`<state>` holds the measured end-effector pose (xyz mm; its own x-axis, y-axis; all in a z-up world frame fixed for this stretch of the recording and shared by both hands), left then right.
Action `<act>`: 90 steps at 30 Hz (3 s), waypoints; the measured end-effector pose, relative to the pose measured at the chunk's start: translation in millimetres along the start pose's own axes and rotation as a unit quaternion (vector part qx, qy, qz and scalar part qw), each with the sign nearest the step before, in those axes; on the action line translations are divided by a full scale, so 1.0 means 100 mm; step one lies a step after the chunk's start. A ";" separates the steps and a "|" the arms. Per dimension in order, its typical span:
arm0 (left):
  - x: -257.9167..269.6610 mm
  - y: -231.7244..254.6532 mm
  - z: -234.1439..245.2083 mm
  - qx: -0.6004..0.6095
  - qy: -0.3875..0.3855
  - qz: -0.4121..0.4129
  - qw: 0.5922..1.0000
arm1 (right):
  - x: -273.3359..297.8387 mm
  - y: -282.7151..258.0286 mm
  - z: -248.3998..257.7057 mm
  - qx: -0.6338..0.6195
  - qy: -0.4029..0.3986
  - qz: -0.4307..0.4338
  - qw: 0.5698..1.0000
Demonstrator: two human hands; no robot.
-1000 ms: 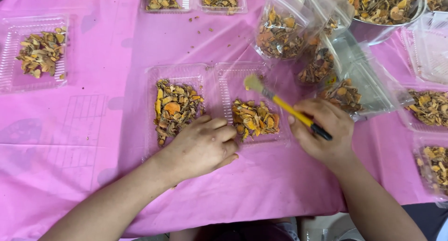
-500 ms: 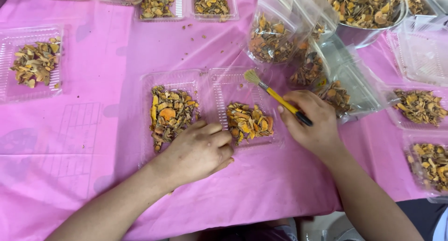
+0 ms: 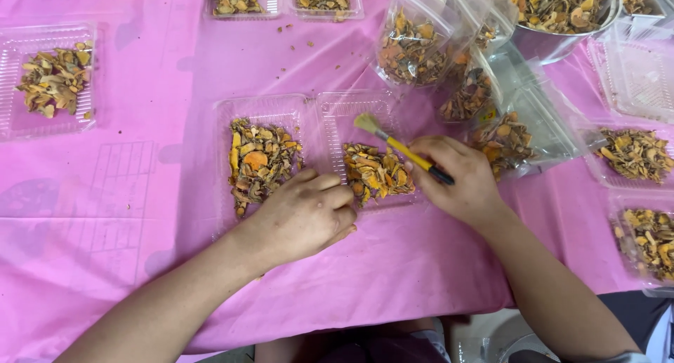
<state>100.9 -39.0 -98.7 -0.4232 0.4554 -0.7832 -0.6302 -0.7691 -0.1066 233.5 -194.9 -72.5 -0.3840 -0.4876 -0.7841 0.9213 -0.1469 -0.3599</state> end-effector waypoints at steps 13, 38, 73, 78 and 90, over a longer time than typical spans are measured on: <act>0.18 0.00 -0.21 0.017 -0.047 0.044 0.998 | 0.08 -0.07 0.29 0.069 0.046 0.061 0.995; 0.03 0.01 -0.08 0.057 -0.042 0.019 0.997 | 0.00 -0.31 0.39 -0.061 0.061 0.065 0.994; -0.21 -0.37 -0.47 -0.052 -0.217 0.113 0.968 | 0.07 0.08 0.30 -0.093 0.049 -0.063 0.993; -0.41 -0.44 -0.38 -0.070 -0.253 0.186 0.947 | 0.06 0.03 0.28 -0.092 0.051 -0.051 0.993; -0.52 -0.54 0.03 0.212 -0.085 0.415 0.881 | 0.04 0.07 0.38 -0.198 0.084 -0.045 0.976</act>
<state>154.9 -19.8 -50.2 -0.9211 -0.0971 -0.3770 -0.2287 -0.6488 0.7258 240.3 -230.3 -58.6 -0.4979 -0.3343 -0.8002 0.8006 0.1774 -0.5723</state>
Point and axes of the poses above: each hand's wrist, its own x-axis away from the middle knuckle, its own z-axis out of the back of the hand, y = z × x, the point moved 7 cm from there along -x, towards the middle knuckle, and after that the axes turned 12 degrees about y, right-handed, at the moved point
